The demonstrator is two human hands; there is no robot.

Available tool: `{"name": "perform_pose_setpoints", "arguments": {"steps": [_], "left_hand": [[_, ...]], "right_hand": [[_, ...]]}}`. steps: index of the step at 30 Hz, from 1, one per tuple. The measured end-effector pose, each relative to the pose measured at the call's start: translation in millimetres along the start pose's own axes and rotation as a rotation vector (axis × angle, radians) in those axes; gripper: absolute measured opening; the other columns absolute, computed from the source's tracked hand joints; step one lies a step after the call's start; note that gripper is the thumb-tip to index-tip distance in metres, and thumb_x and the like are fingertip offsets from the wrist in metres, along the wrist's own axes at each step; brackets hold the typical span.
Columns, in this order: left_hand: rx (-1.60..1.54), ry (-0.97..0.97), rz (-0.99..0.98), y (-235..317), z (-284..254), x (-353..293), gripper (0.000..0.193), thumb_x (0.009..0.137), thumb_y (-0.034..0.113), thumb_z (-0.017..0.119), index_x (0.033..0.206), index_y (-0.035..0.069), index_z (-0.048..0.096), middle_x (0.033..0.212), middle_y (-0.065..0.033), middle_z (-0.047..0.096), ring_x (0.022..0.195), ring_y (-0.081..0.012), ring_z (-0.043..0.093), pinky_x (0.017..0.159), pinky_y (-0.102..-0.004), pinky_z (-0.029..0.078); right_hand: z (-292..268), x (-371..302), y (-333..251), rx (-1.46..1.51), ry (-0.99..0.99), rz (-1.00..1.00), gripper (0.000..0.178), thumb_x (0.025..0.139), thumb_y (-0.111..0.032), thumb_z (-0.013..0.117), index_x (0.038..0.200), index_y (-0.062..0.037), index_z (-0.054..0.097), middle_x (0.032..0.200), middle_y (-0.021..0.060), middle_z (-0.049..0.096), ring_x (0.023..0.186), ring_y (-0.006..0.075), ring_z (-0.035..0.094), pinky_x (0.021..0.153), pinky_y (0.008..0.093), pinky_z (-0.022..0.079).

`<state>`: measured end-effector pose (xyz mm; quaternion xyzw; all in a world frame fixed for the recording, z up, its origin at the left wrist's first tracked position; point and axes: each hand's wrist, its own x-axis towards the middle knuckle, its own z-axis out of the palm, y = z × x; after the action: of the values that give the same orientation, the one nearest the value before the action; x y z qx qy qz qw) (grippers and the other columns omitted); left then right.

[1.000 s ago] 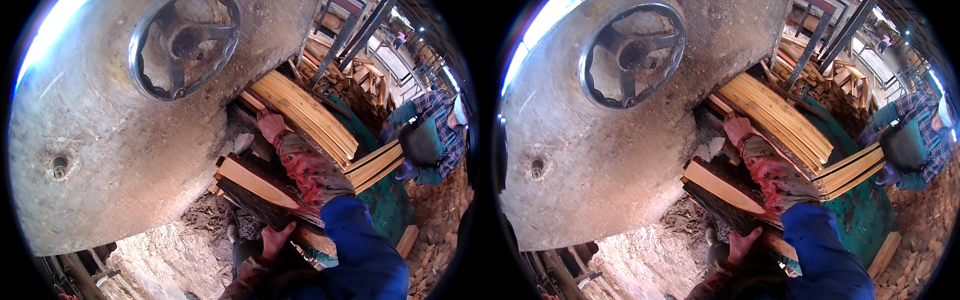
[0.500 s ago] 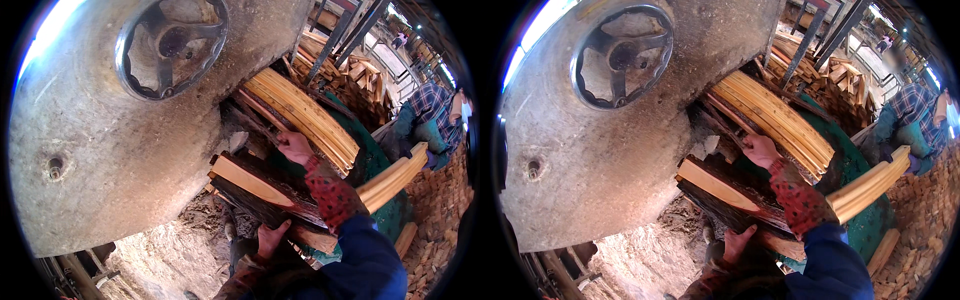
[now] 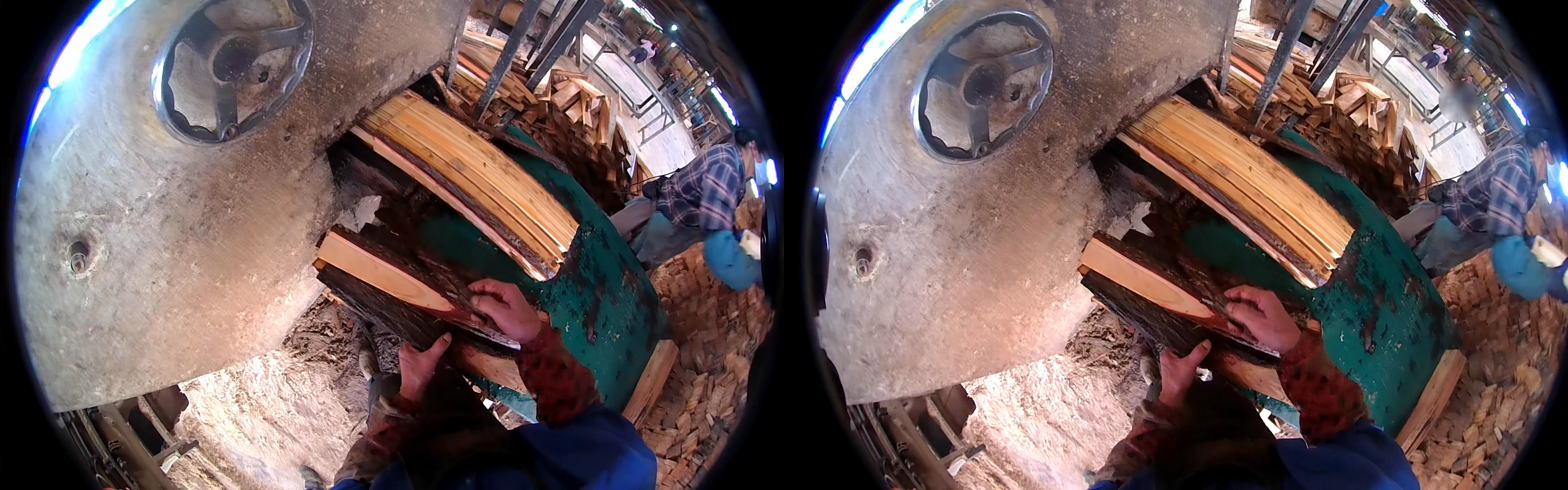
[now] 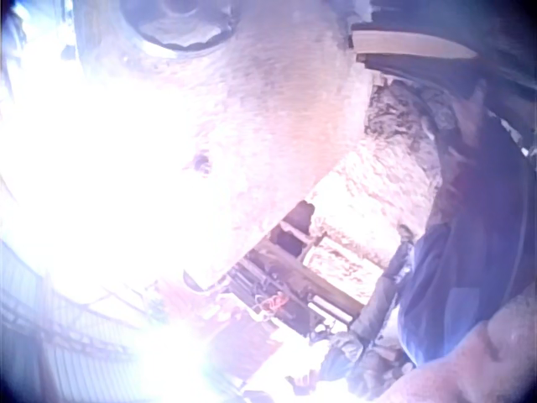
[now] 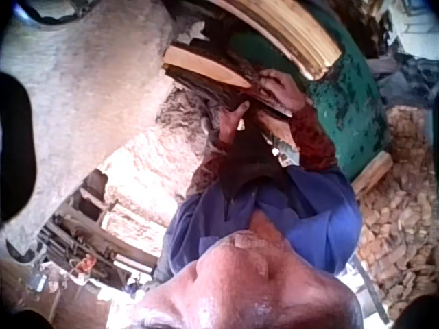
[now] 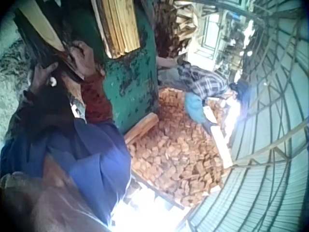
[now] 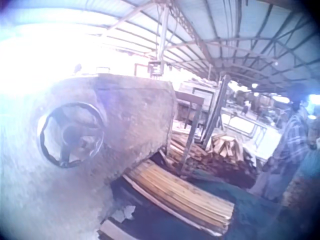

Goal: The person repeatedly picks up stacks of cut wooden planks from a green conveyor table and carries them to a nearby storage rack. They place the planks into the rack, organizing them alongside other wood, and then return to the table to repeat the process.

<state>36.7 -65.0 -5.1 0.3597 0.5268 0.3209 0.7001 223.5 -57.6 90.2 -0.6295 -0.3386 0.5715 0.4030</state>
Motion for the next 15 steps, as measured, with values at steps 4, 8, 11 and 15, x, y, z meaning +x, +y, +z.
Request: {"name": "perform_pose_setpoints", "arguments": {"steps": [4, 8, 11, 15], "left_hand": [[-0.021, -0.003, -0.022, -12.0, -2.7, 1.6, 0.036, 0.076, 0.025, 0.079, 0.090, -0.006, 0.070, 0.084, -0.0069, 0.070, 0.075, -0.0106, 0.064, 0.068, -0.0274, 0.052], [0.013, 0.028, 0.012, -18.1, -1.7, 2.9, 0.036, 0.075, 0.026, 0.080, 0.089, -0.006, 0.070, 0.082, -0.0063, 0.070, 0.074, -0.0096, 0.063, 0.067, -0.0266, 0.051], [0.009, 0.003, -0.034, -8.4, -1.5, -0.4, 0.036, 0.075, 0.025, 0.080, 0.089, -0.006, 0.070, 0.082, -0.0066, 0.070, 0.075, -0.0098, 0.063, 0.068, -0.0269, 0.051], [-0.041, 0.012, 0.005, -20.9, -1.7, 2.0, 0.037, 0.075, 0.025, 0.080, 0.092, -0.006, 0.070, 0.086, -0.0072, 0.070, 0.077, -0.0107, 0.063, 0.070, -0.0274, 0.051]], "right_hand": [[0.7, -45.7, 7.7, -0.026, -0.054, 0.088, 0.019, 0.094, -0.012, 0.057, 0.107, 0.0017, 0.059, 0.079, 0.0008, 0.059, 0.065, 0.0057, 0.054, 0.058, 0.0219, 0.045], [-25.3, -78.7, 18.1, -0.579, -0.086, -0.176, 0.021, 0.088, -0.020, 0.064, 0.096, -0.0005, 0.064, 0.079, 0.0082, 0.062, 0.070, 0.0212, 0.060, 0.063, 0.0321, 0.048], [-38.7, -85.3, 28.9, -0.863, 0.021, -0.308, 0.032, 0.082, -0.031, 0.071, 0.092, -0.0011, 0.066, 0.083, 0.0152, 0.060, 0.081, 0.0336, 0.061, 0.069, 0.0401, 0.049], [-28.1, -53.2, 23.1, -0.860, 0.160, -0.357, 0.040, 0.081, -0.035, 0.071, 0.100, -0.0011, 0.064, 0.088, 0.0153, 0.060, 0.081, 0.0338, 0.060, 0.069, 0.0411, 0.049]]}}
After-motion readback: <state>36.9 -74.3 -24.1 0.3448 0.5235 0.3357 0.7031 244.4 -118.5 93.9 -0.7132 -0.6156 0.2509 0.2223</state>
